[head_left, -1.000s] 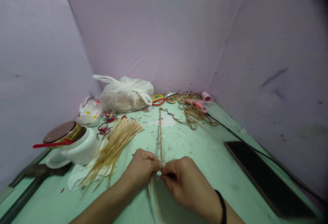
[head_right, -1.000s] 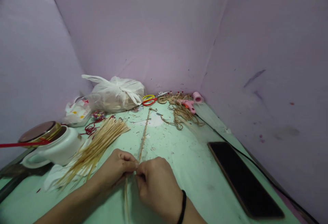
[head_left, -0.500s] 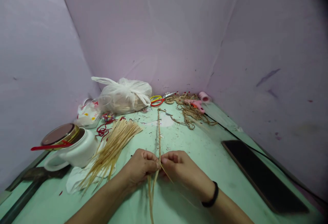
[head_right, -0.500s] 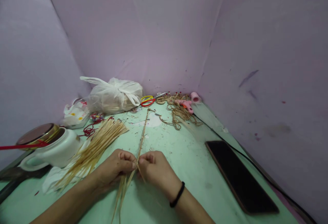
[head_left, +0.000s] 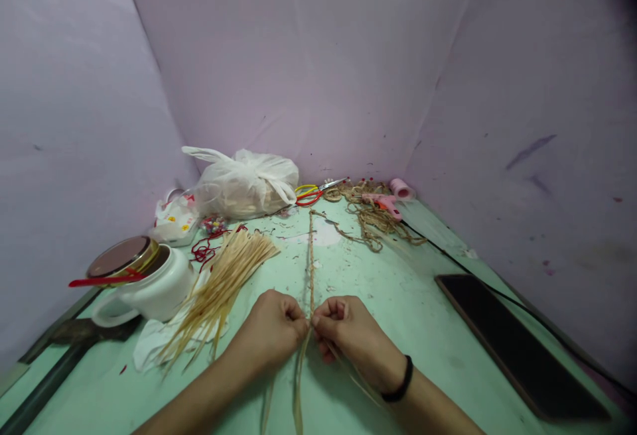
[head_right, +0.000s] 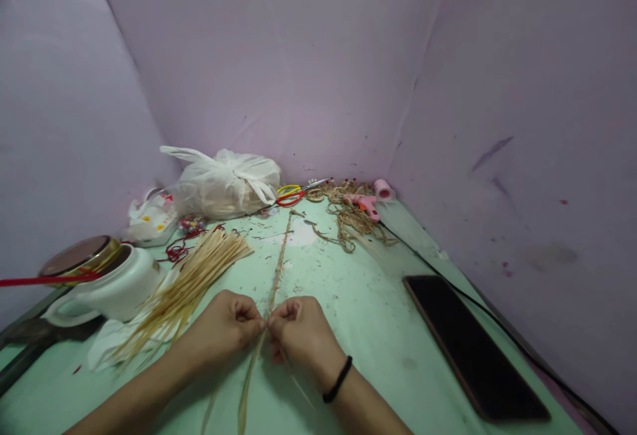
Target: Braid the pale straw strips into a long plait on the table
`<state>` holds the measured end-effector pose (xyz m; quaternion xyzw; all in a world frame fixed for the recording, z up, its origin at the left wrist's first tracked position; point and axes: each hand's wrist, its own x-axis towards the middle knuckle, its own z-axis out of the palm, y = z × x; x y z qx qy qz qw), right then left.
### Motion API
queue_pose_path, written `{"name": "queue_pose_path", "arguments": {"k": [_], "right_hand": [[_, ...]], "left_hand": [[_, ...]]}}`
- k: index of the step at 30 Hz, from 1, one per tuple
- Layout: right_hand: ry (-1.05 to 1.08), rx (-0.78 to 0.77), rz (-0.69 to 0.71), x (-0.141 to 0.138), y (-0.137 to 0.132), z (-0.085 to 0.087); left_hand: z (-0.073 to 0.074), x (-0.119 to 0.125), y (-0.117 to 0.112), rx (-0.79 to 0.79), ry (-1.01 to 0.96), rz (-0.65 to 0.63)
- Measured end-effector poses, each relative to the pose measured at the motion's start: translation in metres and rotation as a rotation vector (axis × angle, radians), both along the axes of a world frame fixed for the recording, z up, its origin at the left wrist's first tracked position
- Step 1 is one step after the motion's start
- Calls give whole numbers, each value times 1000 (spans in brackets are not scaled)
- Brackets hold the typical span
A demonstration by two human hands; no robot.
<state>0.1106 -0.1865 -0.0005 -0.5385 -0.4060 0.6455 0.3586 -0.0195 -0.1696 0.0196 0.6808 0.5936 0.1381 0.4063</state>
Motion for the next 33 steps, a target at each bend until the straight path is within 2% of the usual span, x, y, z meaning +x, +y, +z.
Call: {"name": "queue_pose_path", "arguments": {"k": [4, 8, 13, 15, 17, 19, 21, 23, 25, 27, 29, 33], "right_hand": [[58, -5, -31, -1, 0, -2], [61, -5, -58, -2, -1, -1], [74, -15, -50, -3, -1, -2], [85, -19, -40, -3, -1, -3], [95, -25, -33, -3, 0, -3], [112, -17, -25, -2, 1, -2], [129, 5, -17, 0, 1, -1], [132, 27, -3, 2, 1, 0], [123, 46, 33, 3, 1, -1], [105, 65, 68, 4, 2, -2], [61, 76, 95, 4, 3, -3], [-124, 168, 120, 6, 3, -4]], "left_hand": [[4, -2, -16, 126, 156, -41], [2, 3, -38, 331, 354, -173], [-6, 12, -48, 365, 546, -350], [-6, 11, -47, 376, 517, -391], [-2, 7, -42, 360, 382, -388], [3, 2, -35, 345, 209, -255], [8, -1, -25, 291, 51, -22], [11, -2, -15, 58, -111, 141], [9, -2, -8, -280, -321, 145], [5, -1, -4, -494, -495, 101], [0, -1, -1, -520, -549, 107], [-5, -3, 2, -451, -398, 141]]}}
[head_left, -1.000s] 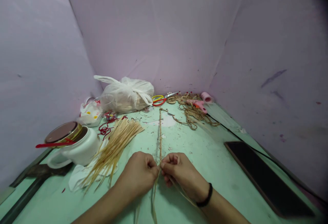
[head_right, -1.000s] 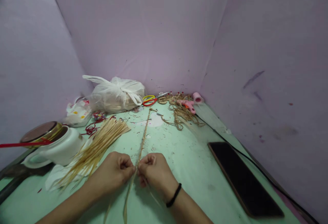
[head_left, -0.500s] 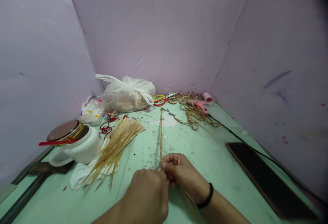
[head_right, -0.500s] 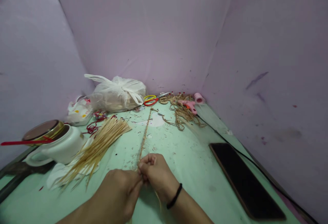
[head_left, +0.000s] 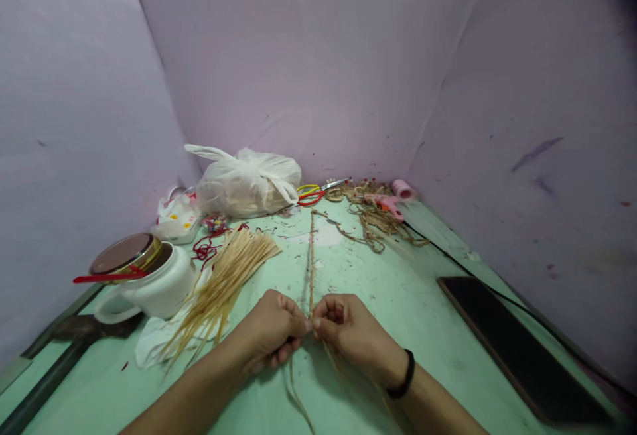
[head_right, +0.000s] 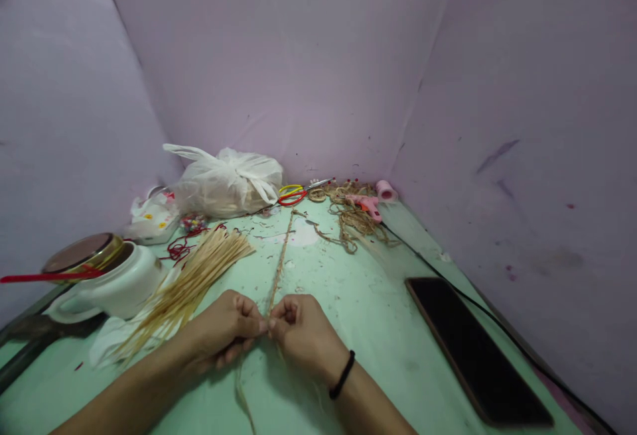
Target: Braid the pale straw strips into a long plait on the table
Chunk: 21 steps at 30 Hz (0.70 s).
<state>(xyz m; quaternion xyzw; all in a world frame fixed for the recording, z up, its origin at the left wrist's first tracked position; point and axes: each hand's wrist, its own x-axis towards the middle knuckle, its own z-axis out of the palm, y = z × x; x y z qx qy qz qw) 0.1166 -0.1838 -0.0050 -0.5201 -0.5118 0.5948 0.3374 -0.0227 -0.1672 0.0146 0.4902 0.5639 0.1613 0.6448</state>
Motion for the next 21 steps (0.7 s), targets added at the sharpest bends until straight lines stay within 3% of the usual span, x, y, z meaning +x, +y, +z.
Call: {"name": "queue_pose_path", "arguments": {"k": [7, 10, 13, 17, 21], "right_hand": [[-222, 187, 19, 5, -1, 0], [-224, 121, 26, 8, -2, 5], [-147, -55, 73, 7, -7, 11], [-87, -137, 86, 2, -12, 12], [-219, 41, 103, -2, -15, 10]], "left_hand": [[1, 2, -1, 131, 29, 24], [-3, 3, -2, 168, 41, 45], [-6, 5, -2, 191, 64, 63], [-7, 7, -4, 147, 58, 117], [-2, 8, -6, 17, -17, 179]]}}
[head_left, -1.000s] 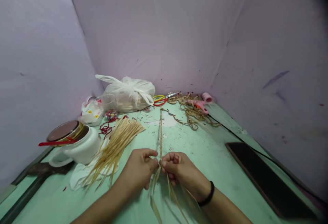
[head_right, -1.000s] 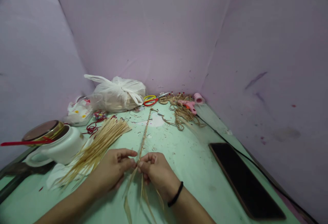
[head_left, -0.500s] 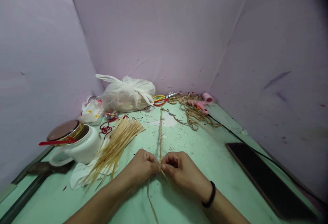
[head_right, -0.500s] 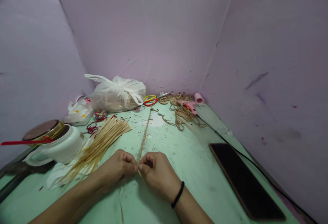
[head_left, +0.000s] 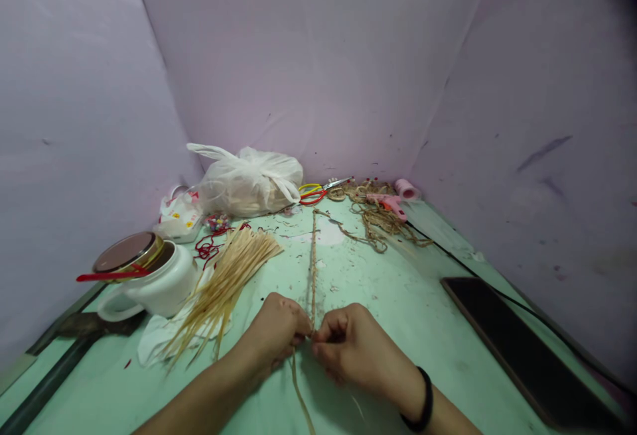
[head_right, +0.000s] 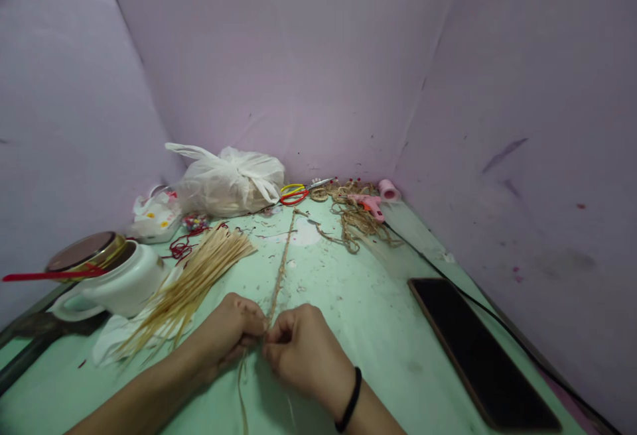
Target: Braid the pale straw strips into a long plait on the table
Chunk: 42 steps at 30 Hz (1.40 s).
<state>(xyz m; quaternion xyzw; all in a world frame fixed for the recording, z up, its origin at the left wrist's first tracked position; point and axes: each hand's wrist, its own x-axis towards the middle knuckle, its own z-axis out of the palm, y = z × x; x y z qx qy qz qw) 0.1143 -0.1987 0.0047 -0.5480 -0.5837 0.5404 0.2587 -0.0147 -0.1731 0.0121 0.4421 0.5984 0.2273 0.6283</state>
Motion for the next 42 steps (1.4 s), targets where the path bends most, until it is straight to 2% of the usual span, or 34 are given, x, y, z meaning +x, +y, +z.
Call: {"name": "queue_pose_path", "arguments": {"k": [4, 7, 9, 13, 15, 19, 22, 24, 28, 31, 37, 39, 42], "right_hand": [[-85, 184, 77, 1, -4, 3], [-90, 123, 177, 6, -5, 8], [-54, 75, 107, 11, -1, 12], [121, 22, -209, 18, 10, 14], [192, -81, -201, 16, 13, 12], [270, -222, -43, 3, 10, 3], [296, -275, -131, -4, 9, -3], [243, -250, -166, -5, 10, -6], [140, -92, -170, -2, 13, -8], [161, -98, -158, 0, 14, -7], [244, -151, -185, -1, 12, -6], [290, -159, -217, -3, 11, -6], [307, -176, -261, -5, 10, -6]], "left_hand": [[2, -2, 0, 24, -21, -32], [2, -3, 2, 98, 4, -60], [3, -4, 3, 100, 9, -82], [9, -5, 4, 45, 16, -128], [11, -5, 4, 44, 14, -133], [6, -6, 4, 66, -47, -163], [0, -7, 4, 91, -67, -205], [-4, -8, 6, 120, -47, -234], [-5, -13, 8, 250, 104, -342], [2, -16, 7, 363, 276, -444], [14, -10, -11, 514, 651, -412], [12, -7, -21, 640, 737, -423], [3, -3, -35, 910, 911, -442]]}}
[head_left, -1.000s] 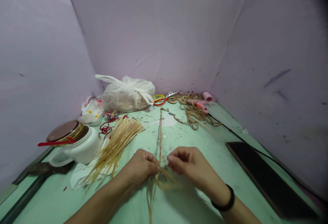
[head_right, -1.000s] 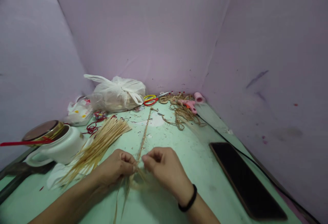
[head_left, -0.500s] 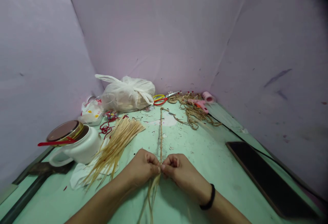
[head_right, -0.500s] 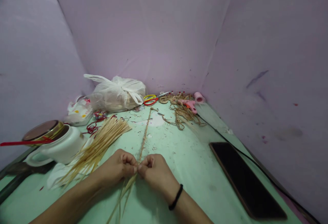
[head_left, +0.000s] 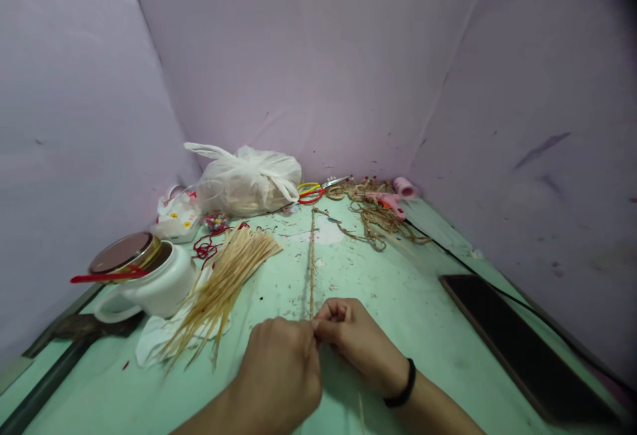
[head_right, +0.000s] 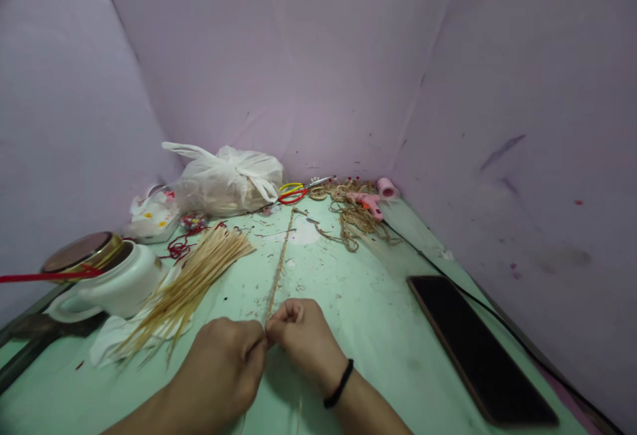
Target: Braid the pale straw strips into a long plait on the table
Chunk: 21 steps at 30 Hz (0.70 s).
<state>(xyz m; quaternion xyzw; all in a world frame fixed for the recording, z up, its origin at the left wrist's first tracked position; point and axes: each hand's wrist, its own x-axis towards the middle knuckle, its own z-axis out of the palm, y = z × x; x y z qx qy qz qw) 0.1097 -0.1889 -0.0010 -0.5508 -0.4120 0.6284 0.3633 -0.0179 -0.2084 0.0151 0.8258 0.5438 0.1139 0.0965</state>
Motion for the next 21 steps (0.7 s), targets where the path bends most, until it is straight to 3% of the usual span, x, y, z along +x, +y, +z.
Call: {"name": "queue_pose_path", "arguments": {"k": [6, 10, 13, 15, 17, 19, 21], "right_hand": [[-10, 52, -44, -3, 0, -4], [21, 31, -9, -5, -1, -5], [61, 7, 10, -3, 0, -3], [93, -22, 30, 2, 0, 0], [123, -56, 72, 7, 1, 3], [135, -71, 108, 10, 2, 6], [164, -72, 134, 11, 3, 7]], "left_hand": [[-22, 3, -16, 560, 206, -184], [-35, 5, -21, 675, 217, -263], [-31, 5, -21, 652, 35, -320], [-19, 2, -14, 516, -166, -255], [-3, -2, -2, 249, -364, -51], [10, -5, 12, -132, -559, 192], [14, -5, 25, -630, -689, 257]]}}
